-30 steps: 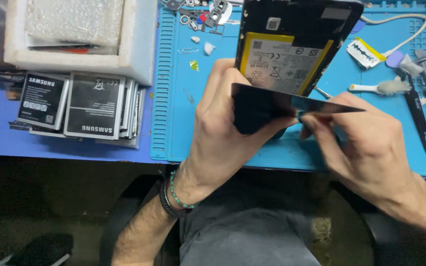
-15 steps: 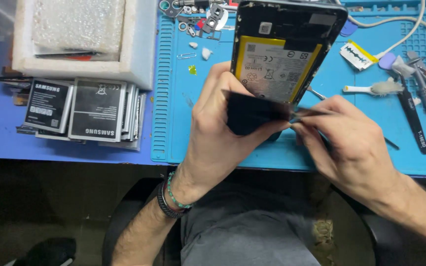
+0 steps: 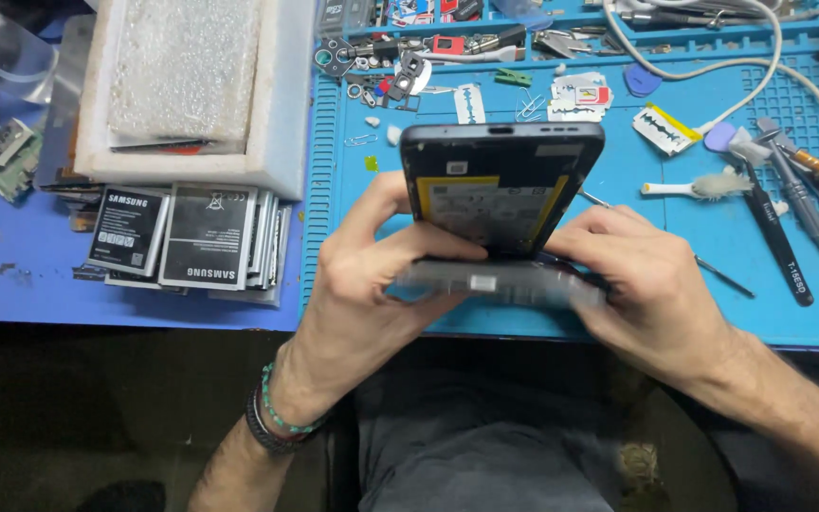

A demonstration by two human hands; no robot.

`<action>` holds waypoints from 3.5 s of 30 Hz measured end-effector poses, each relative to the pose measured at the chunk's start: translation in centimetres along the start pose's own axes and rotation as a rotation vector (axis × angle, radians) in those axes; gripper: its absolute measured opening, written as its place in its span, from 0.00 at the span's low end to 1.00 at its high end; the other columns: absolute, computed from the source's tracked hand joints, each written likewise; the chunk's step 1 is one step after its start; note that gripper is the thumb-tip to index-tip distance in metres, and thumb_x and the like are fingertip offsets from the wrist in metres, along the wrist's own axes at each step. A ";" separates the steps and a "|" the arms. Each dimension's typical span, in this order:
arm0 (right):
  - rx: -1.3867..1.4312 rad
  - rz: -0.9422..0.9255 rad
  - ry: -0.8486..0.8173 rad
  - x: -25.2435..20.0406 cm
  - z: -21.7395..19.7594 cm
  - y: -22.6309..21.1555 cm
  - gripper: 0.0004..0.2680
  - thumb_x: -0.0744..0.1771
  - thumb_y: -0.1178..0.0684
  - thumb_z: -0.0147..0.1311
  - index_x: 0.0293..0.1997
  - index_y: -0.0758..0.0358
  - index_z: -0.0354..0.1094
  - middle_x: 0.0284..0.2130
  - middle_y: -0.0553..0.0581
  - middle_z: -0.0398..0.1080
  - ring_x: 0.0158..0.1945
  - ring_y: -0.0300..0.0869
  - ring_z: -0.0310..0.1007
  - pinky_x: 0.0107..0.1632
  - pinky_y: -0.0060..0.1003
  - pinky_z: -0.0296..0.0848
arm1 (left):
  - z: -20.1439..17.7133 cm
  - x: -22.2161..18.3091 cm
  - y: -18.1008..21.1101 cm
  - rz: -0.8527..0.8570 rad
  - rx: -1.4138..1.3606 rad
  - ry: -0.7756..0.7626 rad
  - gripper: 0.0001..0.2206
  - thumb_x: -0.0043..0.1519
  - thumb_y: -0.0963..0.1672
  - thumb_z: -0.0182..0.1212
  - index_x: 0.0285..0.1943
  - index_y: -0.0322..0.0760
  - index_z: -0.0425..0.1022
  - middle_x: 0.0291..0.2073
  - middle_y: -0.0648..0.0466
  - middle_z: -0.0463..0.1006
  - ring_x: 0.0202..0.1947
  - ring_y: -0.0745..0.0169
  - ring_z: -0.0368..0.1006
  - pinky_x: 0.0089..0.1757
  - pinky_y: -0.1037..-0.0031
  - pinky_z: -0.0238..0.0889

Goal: Using a metal pry tool to separate and remove the back cover of a smartphone at a repair station.

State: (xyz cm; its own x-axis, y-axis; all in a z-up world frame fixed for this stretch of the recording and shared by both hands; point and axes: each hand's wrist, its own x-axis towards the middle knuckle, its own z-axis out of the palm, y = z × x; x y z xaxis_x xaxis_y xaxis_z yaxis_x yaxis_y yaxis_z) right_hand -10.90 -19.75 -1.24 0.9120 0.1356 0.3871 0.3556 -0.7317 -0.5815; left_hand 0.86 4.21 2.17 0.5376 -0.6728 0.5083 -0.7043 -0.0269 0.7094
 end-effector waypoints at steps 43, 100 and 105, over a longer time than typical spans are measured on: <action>-0.053 -0.084 0.152 2.6 -1.3 -2.7 0.02 0.71 0.70 0.66 0.45 0.81 0.78 0.40 0.70 0.81 0.41 0.53 0.82 0.45 0.42 0.75 | 2.8 -1.2 -1.4 -0.467 -0.494 0.312 0.20 0.51 0.36 0.82 0.48 0.32 0.75 0.40 0.49 0.86 0.42 0.59 0.87 0.43 0.78 0.83; -0.126 0.070 0.049 1.0 -0.5 -0.6 0.08 0.68 0.71 0.52 0.46 0.69 0.75 0.34 0.56 0.73 0.39 0.55 0.64 0.45 0.44 0.66 | 2.7 0.0 -0.6 -0.210 0.016 0.085 0.03 0.67 0.41 0.72 0.46 0.43 0.83 0.41 0.52 0.81 0.45 0.59 0.76 0.46 0.72 0.72; -0.123 0.127 -0.019 0.4 -0.7 0.1 0.08 0.66 0.66 0.53 0.47 0.65 0.75 0.33 0.53 0.74 0.40 0.52 0.65 0.42 0.44 0.65 | 2.9 0.0 -0.7 -0.217 0.010 0.101 0.02 0.68 0.42 0.71 0.46 0.44 0.83 0.43 0.50 0.76 0.44 0.58 0.78 0.45 0.73 0.71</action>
State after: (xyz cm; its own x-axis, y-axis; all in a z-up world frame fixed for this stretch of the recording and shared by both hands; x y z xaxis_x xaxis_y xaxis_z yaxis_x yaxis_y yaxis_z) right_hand -10.68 -20.21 -0.64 0.9521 0.0491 0.3017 0.2109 -0.8200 -0.5320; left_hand 0.00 2.07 0.28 0.7201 -0.5730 0.3913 -0.5715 -0.1700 0.8028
